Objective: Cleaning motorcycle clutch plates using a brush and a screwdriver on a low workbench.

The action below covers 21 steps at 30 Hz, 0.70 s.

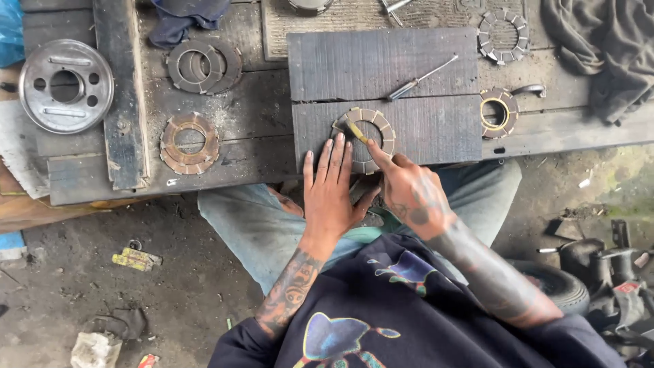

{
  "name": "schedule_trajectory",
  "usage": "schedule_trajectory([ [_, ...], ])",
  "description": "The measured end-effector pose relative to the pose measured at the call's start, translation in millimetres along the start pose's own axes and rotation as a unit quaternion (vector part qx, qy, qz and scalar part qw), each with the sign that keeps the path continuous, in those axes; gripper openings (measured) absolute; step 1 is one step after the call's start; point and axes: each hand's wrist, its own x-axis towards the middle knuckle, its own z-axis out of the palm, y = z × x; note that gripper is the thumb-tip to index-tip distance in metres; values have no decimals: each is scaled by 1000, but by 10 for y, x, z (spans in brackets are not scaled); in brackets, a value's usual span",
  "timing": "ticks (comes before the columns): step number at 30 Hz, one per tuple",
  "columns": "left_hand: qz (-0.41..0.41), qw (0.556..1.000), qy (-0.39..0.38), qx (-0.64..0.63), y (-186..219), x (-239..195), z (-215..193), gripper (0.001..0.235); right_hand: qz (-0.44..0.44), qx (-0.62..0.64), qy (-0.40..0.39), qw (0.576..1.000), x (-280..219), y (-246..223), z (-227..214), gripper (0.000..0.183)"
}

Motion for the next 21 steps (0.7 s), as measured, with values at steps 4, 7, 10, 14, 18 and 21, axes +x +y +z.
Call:
schedule_trajectory([
  [4, 3, 1000, -10, -17, 2, 0, -29, 99, 27, 43, -39, 998, 244, -148, -145, 75],
  [7, 20, 1000, -13, 5, -30, 18, -46, 96, 0, 36, -6, 999, 164, -101, -57, 70],
  [10, 10, 1000, -14, 6, -75, 17, -49, 97, 1, 37, 3, 999, 186, -132, -61, 69],
  [14, 26, 998, -49, -6, -50, -66, -132, 96, 20, 45, -31, 998, 152, -305, -164, 73],
  [18, 15, 997, -75, 1, -75, 8, -94, 102, 38, 53, -18, 998, 102, -151, -44, 70],
  [21, 15, 995, -99, 12, -74, 37, -155, 98, 2, 53, 23, 998, 401, -235, -3, 63],
])
